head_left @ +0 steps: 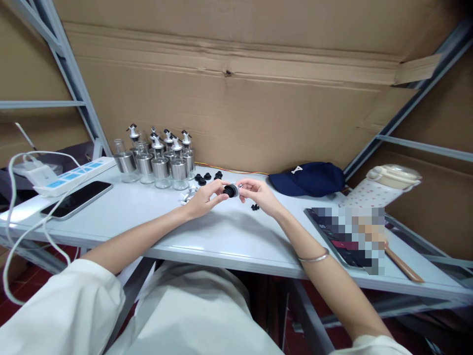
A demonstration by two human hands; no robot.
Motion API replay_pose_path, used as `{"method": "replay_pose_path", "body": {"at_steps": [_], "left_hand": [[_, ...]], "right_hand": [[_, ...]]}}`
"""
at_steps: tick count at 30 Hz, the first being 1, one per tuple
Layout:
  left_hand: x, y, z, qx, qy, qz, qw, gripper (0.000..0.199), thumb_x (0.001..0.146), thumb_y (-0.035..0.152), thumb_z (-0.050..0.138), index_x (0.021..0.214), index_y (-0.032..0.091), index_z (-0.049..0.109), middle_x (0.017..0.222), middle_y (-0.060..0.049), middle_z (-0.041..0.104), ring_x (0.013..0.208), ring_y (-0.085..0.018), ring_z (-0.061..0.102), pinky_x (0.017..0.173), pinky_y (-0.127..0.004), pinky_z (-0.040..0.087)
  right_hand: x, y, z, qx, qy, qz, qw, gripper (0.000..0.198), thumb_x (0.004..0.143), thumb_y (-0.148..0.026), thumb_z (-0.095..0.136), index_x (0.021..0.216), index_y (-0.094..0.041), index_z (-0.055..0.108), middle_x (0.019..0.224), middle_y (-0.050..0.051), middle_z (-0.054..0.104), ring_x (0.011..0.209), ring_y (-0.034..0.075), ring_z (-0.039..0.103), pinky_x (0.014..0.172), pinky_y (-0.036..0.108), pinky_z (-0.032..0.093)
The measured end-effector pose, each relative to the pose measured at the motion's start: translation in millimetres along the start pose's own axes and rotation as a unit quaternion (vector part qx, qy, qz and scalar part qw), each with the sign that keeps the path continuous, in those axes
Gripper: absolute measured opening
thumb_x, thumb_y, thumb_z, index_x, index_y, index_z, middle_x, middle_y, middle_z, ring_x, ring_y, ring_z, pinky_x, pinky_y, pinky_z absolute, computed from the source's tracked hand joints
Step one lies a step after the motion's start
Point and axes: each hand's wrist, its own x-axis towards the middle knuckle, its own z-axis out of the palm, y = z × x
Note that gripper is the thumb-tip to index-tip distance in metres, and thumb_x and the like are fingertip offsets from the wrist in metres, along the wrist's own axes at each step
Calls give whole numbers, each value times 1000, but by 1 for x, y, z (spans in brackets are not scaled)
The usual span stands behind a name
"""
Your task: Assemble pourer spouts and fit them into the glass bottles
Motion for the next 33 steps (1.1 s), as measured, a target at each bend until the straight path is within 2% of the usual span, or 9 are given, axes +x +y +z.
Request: {"method": "replay_pose_path", "body": {"at_steps": [2,5,9,12,15,17,22,27,33], "left_hand": [[0,1,0,5,14,4,1000,31,89,43,45,76,17,52,109,-9,60,91,-18,57,84,-32,44],[0,-2,2,10,43,7,999,30,84,42,54,68,18,48,101,-9,59,97,-20,55,88,-35,43],[1,-7,8,-58,76,-28,995,33,74,42,66,71,18,44,85,-4,53,84,-17,55,77,-31,47],[0,-7,11,-121,54,-86,987,37,71,39,70,83,19,42,79,1,51,68,-12,55,68,-27,47],[0,-5,11,-171,22,-102,980,37,76,41,63,96,19,42,85,0,52,68,-11,57,69,-27,47],[0,-5,10,-193,10,-102,976,36,80,43,57,102,18,42,91,-3,53,70,-12,59,69,-27,47],[0,-7,9,-145,-24,-110,983,34,81,35,56,108,18,45,92,-3,53,71,-12,60,68,-25,46],[-1,-9,8,-143,-25,-101,984,33,83,36,54,109,19,46,94,-3,53,71,-11,60,69,-25,47],[1,-6,9,-122,-26,-106,987,41,83,35,55,120,20,48,97,-3,54,71,-11,58,67,-25,47]], "right_hand": [[0,0,3,39,-7,18,999,36,71,-47,69,90,-17,63,60,-2,61,57,13,59,63,29,47],[-1,1,9,87,-35,52,994,43,74,-51,65,101,-18,63,74,3,67,68,17,66,72,34,52],[-2,2,15,88,-85,62,990,50,74,-46,67,117,-21,57,86,4,69,78,17,67,73,33,53],[-2,3,15,72,-89,54,992,48,75,-39,68,118,-20,58,77,1,67,72,14,65,73,31,53],[-1,4,13,50,-71,46,995,41,76,-37,67,111,-19,61,64,-3,62,61,11,61,67,28,52],[-1,4,12,49,-64,49,996,39,76,-39,66,108,-18,61,64,-2,63,57,11,60,63,27,52],[0,8,13,84,-79,67,991,47,74,-48,66,109,-17,58,68,1,66,58,13,64,64,30,52],[0,9,12,92,-83,60,990,49,74,-50,66,110,-17,58,72,2,67,62,14,66,67,30,52],[-1,3,10,68,-93,50,992,40,76,-43,64,106,-17,59,86,5,68,68,16,68,73,34,53]]}}
